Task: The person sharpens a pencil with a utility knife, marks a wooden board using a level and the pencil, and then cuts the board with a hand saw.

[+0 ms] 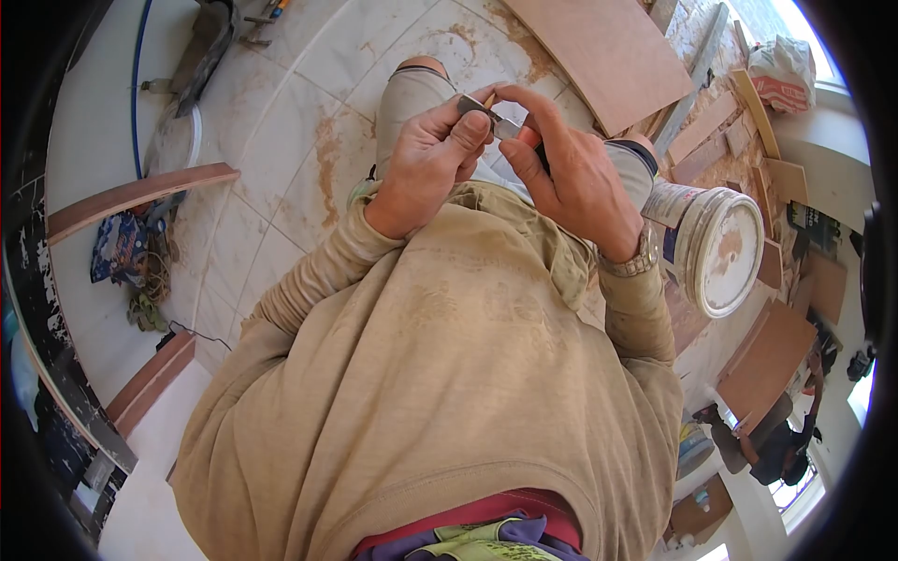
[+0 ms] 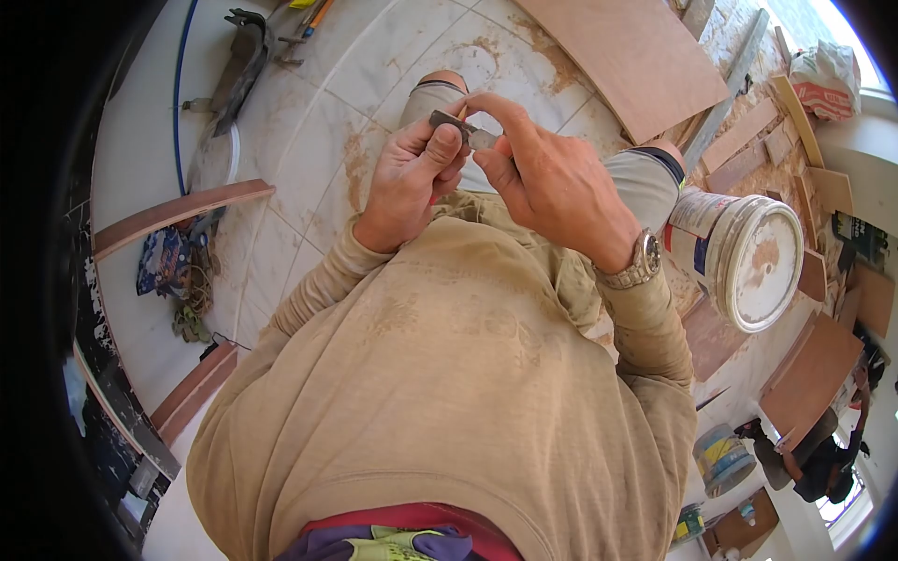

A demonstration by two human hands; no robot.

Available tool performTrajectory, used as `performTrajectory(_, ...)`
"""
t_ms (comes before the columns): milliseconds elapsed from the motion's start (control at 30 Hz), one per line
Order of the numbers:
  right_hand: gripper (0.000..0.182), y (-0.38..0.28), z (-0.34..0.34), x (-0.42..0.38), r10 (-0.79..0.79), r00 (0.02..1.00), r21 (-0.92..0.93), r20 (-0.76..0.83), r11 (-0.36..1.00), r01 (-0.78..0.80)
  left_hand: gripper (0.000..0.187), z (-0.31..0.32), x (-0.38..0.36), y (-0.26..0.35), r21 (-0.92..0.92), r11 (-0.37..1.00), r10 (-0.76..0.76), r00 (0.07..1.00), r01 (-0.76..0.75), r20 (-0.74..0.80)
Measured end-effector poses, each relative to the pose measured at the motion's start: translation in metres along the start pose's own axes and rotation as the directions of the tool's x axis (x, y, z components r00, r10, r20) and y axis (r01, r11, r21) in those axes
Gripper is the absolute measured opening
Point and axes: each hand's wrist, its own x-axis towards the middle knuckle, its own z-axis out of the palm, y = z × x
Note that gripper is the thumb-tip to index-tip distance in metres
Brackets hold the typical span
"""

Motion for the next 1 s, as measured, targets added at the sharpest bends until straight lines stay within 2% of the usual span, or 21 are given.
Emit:
performTrajectory(67,0.039,0.001,0.001,0.002,-0.024,0.999,-0.010,-0.021,1.000,0.024,0.034,0.004,-0.001,0.005,0.042,0.999,-0.024,0.997,0.027,-0.069)
performTrajectory(167,0.039,0.011,0.007,0.003,-0.072,0.996,-0.078,-0.060,0.995,0.067,0.035,-0.005,0.001,-0.002,0.107,0.990,-0.083,0.992,0.092,-0.092)
performTrajectory(267,0.041,0.002,-0.001,0.002,-0.002,1.000,-0.076,0.010,0.997,0.003,0.037,-0.006,0.001,-0.005,0.192,0.980,-0.038,0.995,0.056,-0.095)
performTrajectory(367,0.044,-0.001,-0.001,0.000,-0.002,1.000,-0.049,0.001,0.999,0.002,0.041,0.004,0.002,0.001,0.051,0.998,0.046,0.998,-0.044,-0.035)
performTrajectory(467,0.046,0.001,0.000,0.000,-0.004,1.000,-0.027,0.002,1.000,0.004,0.043,0.005,0.001,0.001,0.044,0.998,0.036,0.999,-0.035,-0.020)
performTrajectory(667,0.044,0.006,0.001,0.002,-0.043,0.999,-0.088,-0.005,0.995,0.042,0.036,0.000,0.000,0.001,0.203,0.979,0.002,0.995,0.017,-0.095)
performTrajectory(767,0.041,0.009,0.004,0.003,-0.048,0.998,-0.072,-0.028,0.996,0.046,0.036,-0.001,0.001,0.000,0.200,0.980,-0.004,0.994,0.026,-0.109)
performTrajectory(867,0.037,0.003,0.003,0.000,0.045,0.999,-0.039,0.011,0.998,-0.045,0.037,0.007,0.000,0.007,0.030,0.999,-0.028,0.995,0.031,-0.092)
performTrajectory(1000,0.037,0.004,0.003,0.001,0.002,1.000,-0.021,-0.012,1.000,-0.002,0.034,-0.004,0.001,-0.002,0.166,0.986,0.019,0.997,-0.007,-0.070)
